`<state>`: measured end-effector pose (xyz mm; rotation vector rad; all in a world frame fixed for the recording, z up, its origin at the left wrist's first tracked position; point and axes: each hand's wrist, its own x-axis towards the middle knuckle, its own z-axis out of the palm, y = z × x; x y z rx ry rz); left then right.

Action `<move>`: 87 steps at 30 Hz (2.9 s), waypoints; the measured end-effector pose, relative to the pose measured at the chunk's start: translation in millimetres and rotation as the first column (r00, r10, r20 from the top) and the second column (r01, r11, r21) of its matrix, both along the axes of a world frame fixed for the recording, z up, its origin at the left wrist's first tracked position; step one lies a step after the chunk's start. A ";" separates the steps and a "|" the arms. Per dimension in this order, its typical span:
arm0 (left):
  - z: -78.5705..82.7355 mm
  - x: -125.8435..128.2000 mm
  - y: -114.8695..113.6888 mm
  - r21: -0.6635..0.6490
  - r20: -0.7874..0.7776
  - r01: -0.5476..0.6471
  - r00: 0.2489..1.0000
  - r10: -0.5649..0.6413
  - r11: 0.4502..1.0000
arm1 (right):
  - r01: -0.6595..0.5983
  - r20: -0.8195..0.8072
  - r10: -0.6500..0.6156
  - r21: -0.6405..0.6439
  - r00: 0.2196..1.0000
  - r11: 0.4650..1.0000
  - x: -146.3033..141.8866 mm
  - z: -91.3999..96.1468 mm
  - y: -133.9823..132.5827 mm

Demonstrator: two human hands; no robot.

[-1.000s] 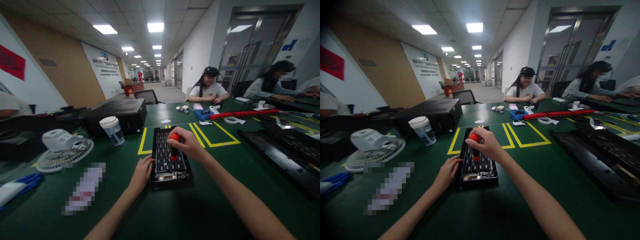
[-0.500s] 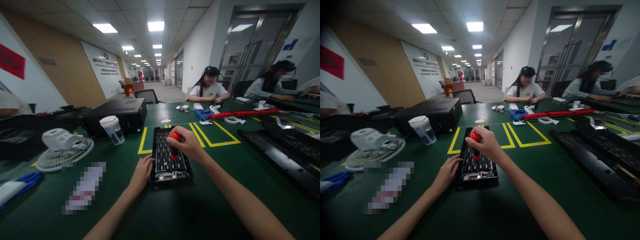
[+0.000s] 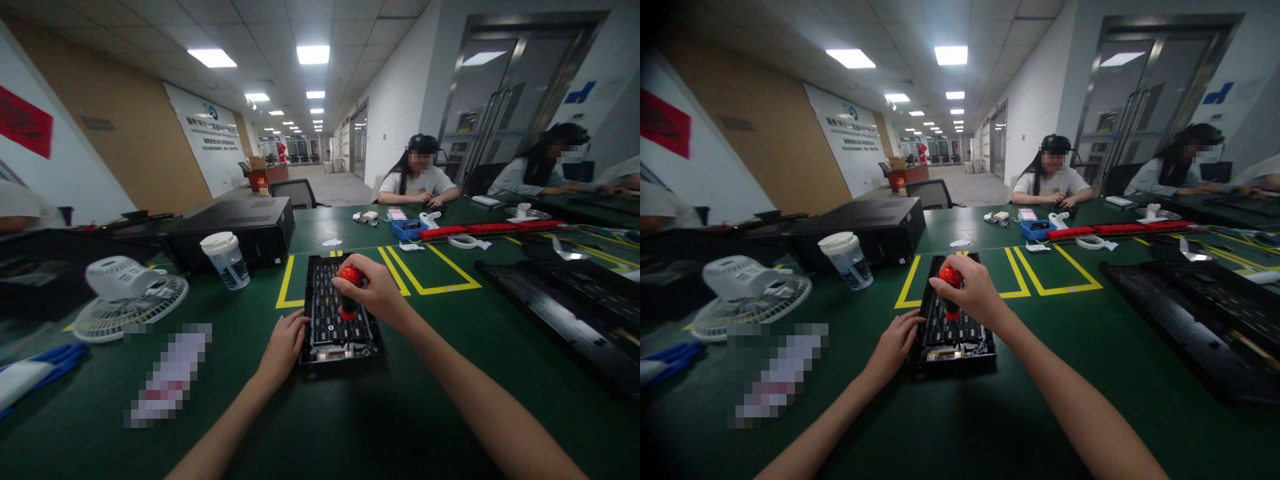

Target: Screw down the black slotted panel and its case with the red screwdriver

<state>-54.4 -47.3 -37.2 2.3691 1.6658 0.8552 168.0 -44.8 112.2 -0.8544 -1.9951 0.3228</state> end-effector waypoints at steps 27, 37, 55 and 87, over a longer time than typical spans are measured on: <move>35.1 14.8 0.8 0.082 -0.057 0.012 0.998 -0.007 0.997 | -0.218 -0.334 0.134 -0.230 0.933 0.949 9.1 1.1 9.5; 52.1 43.1 10.8 -0.111 -0.293 0.102 0.947 -0.131 0.989 | -0.167 -0.324 0.089 -0.219 0.942 0.961 10.2 4.9 6.0; 44.0 53.5 20.9 -0.166 -0.362 0.072 0.923 -0.129 0.983 | -0.180 -0.328 0.103 -0.213 0.939 0.960 11.7 5.0 3.8; 66.6 36.9 -33.5 -0.294 0.722 0.294 0.692 0.010 0.909 | -0.313 -0.566 0.136 -0.228 0.813 0.922 24.7 22.4 -13.8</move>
